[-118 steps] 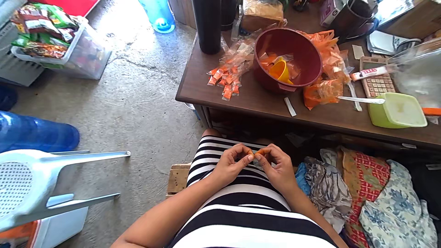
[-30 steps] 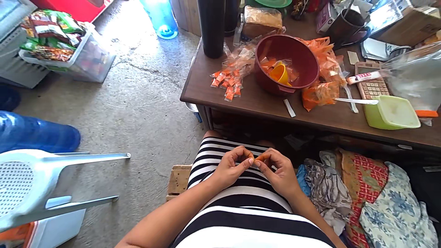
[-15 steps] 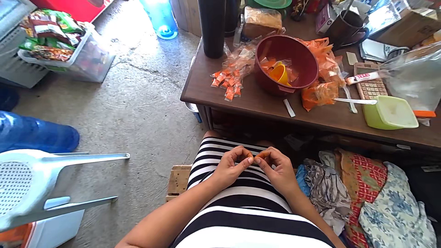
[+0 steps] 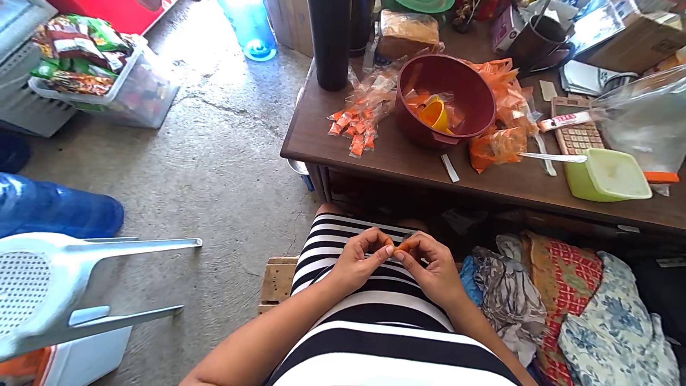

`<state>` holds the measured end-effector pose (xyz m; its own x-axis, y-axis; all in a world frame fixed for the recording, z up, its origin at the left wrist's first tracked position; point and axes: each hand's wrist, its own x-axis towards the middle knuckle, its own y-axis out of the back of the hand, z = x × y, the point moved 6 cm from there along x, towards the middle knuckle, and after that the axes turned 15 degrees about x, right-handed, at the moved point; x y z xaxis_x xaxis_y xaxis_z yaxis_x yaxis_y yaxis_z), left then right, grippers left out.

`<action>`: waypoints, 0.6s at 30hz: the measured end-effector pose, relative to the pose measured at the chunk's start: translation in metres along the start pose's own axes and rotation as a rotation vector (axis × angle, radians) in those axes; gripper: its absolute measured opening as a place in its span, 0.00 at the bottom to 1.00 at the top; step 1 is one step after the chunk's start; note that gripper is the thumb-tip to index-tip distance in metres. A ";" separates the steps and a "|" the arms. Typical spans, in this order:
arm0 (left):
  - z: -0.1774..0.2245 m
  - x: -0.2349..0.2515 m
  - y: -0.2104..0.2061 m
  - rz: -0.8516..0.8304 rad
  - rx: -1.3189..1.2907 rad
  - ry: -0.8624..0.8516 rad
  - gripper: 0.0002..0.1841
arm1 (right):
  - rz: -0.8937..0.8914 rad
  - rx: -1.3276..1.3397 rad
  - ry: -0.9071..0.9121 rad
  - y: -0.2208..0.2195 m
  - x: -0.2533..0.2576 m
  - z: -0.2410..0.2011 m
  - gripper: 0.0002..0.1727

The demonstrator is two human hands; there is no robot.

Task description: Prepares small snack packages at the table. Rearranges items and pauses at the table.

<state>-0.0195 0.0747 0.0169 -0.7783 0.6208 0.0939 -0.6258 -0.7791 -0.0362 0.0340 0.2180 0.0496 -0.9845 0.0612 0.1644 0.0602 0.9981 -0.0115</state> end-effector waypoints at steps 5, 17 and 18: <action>0.000 0.000 -0.001 0.000 -0.008 -0.010 0.04 | 0.050 -0.018 -0.016 0.003 0.000 0.003 0.09; 0.000 -0.001 -0.001 -0.008 -0.021 0.000 0.04 | -0.022 0.012 0.014 0.000 -0.001 -0.002 0.09; 0.000 -0.001 -0.001 -0.007 -0.024 0.006 0.04 | -0.021 0.009 0.010 0.000 -0.001 -0.002 0.09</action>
<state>-0.0183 0.0751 0.0170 -0.7745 0.6264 0.0881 -0.6318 -0.7728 -0.0596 0.0350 0.2181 0.0510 -0.9838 0.0407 0.1744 0.0384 0.9991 -0.0164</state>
